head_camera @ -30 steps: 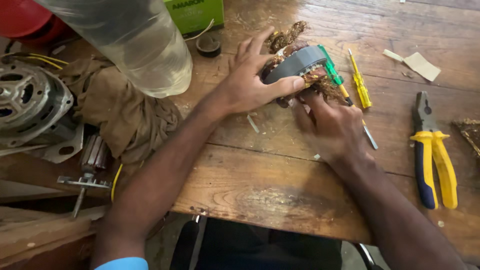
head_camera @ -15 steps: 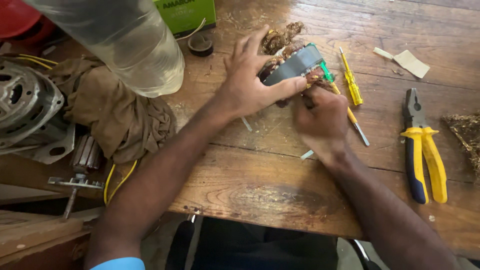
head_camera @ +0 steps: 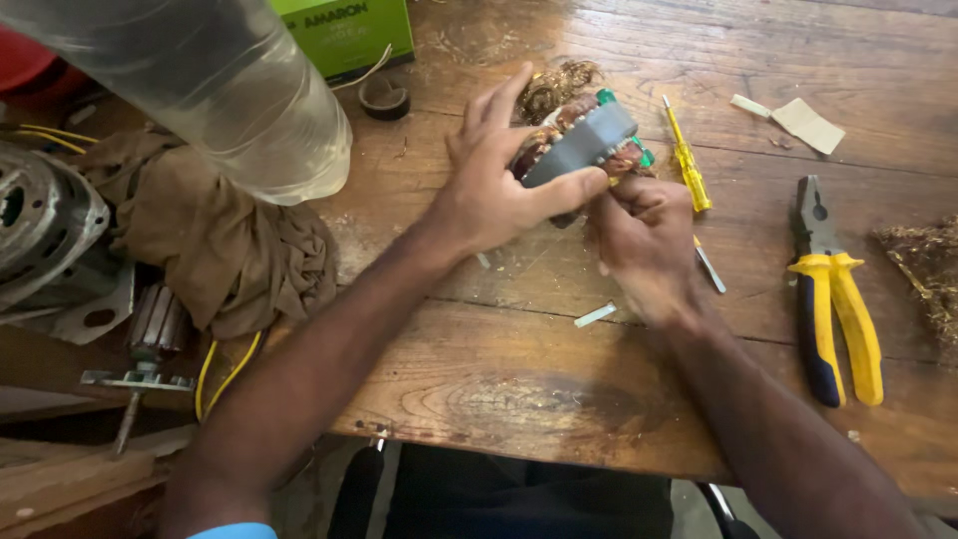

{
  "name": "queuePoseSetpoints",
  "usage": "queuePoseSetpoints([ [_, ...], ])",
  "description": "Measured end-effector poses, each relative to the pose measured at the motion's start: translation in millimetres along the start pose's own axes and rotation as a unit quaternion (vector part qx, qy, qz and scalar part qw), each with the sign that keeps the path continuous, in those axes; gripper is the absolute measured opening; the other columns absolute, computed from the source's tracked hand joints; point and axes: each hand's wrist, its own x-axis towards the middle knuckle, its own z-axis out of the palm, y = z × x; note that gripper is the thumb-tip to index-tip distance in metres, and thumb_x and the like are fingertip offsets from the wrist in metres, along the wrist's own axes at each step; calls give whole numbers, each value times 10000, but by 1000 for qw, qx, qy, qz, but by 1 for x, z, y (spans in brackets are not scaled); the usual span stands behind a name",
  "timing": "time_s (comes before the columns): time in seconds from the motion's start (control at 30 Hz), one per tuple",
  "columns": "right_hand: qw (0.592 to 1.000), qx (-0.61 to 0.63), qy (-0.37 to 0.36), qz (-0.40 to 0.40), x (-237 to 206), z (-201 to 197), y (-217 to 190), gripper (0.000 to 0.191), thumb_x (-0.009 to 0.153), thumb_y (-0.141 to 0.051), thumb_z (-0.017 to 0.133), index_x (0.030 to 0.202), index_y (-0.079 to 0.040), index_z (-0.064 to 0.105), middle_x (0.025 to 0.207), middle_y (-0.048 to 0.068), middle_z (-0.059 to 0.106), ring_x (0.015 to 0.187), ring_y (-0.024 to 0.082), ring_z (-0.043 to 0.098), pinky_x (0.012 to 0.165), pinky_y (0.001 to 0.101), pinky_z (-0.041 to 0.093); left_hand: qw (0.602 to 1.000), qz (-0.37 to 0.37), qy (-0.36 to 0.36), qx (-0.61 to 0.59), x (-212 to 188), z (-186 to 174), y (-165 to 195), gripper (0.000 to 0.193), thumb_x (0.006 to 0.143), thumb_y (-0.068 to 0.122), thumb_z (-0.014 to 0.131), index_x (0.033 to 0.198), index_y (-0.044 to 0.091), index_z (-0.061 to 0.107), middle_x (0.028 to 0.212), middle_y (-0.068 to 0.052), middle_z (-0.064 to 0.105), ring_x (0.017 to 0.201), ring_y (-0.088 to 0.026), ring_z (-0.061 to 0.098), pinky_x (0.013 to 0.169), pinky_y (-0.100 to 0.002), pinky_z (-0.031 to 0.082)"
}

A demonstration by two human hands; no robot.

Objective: The person holds an electric motor stator on a wooden workbench and uses screwdrivers and pliers to pry and pull copper windings out of the motor housing. They reposition the motor repeatedly, tear loose winding bundles by hand, and set the extracted copper coils on the bench beside the motor.

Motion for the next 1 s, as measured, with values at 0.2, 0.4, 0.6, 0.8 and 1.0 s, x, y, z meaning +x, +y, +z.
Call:
queuePoseSetpoints([
  [0.2, 906, -370, 59, -198, -4, 5, -8, 216, 889, -217, 776, 866, -9, 720, 657, 150, 665, 519, 213, 655, 516, 377, 512, 999, 18, 3, 34, -4, -6, -9, 659, 802, 697, 667, 1138, 152, 828, 1634, -294, 276, 1529, -460, 150, 1209, -675, 111],
  [0.4, 912, -370, 64, -164, -3, 7, -14, 187, 884, -211, 746, 886, -25, 730, 633, 154, 666, 526, 245, 677, 535, 390, 526, 1000, 13, -1, 28, -3, -6, -9, 647, 817, 674, 680, 1132, 127, 823, 1636, -303, 278, 1529, -459, 155, 1203, -674, 106],
  [0.6, 974, -218, 4, -59, -4, 7, -21, 234, 949, -97, 609, 744, -25, 695, 575, 39, 668, 494, 102, 623, 451, 291, 471, 999, 28, 32, 9, -8, -1, -6, 626, 825, 655, 704, 1150, 131, 813, 1652, -306, 279, 1540, -454, 183, 1241, -639, 136],
  [0.8, 994, 99, 22, 37, -4, 7, -12, 212, 977, -100, 600, 794, -21, 674, 580, 8, 593, 437, 69, 508, 365, 245, 370, 998, 47, 41, -12, -7, 10, 3, 587, 830, 629, 744, 1194, 171, 806, 1657, -291, 298, 1539, -419, 234, 1266, -572, 154],
  [1.0, 992, 109, 1, 60, -3, 0, -9, 167, 945, -42, 585, 807, -26, 677, 592, 11, 600, 452, 70, 527, 375, 247, 391, 999, 39, 28, -22, -8, 8, 0, 600, 853, 639, 711, 1219, 172, 794, 1651, -277, 321, 1528, -422, 251, 1264, -565, 177],
])
